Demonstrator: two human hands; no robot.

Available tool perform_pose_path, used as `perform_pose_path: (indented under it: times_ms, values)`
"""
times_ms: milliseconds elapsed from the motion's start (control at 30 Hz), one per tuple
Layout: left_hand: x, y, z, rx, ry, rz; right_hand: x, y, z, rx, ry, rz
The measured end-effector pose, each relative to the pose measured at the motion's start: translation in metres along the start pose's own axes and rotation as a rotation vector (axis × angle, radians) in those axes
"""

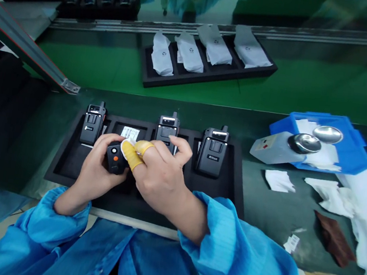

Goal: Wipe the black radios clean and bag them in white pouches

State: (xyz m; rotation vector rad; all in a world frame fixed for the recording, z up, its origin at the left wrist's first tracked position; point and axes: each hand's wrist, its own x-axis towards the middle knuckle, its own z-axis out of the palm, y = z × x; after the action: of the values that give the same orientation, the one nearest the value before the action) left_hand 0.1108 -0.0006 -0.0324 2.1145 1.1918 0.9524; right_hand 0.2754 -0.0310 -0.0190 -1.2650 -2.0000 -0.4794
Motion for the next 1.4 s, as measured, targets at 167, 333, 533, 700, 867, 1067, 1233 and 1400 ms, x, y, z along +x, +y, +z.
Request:
perform_pose_path:
  times_ms: [167, 333, 533, 700, 867, 1067, 1233, 1400]
  values:
    - [0.0, -0.001, -0.003, -0.028, -0.019, 0.007, 0.007, -0.004, 0.005, 0.129, -0.052, -0.02]
    - [0.0, -0.001, -0.006, -0.039, -0.034, 0.006, 0.006, -0.001, 0.006, 0.281, -0.145, -0.026]
    - [0.0, 0.0, -0.006, -0.042, -0.033, -0.01, -0.001, 0.009, -0.001, 0.399, -0.216, 0.049]
    - [0.003, 0.001, -0.006, -0.043, -0.043, -0.006, 0.0, 0.008, 0.0, 0.24, -0.101, 0.095]
    - [0.002, 0.0, -0.005, -0.047, -0.034, -0.004, 0.005, -0.006, 0.007, 0.111, -0.008, -0.057]
    - [0.0, 0.001, 0.0, -0.032, -0.007, 0.01, 0.002, -0.02, 0.006, -0.043, 0.071, 0.015]
    - [0.001, 0.004, 0.004, -0.016, -0.007, 0.038, -0.003, -0.026, 0.004, -0.125, 0.094, 0.076]
    - [0.002, 0.007, 0.008, -0.003, -0.017, 0.063, -0.008, -0.026, 0.003, -0.132, 0.123, 0.104]
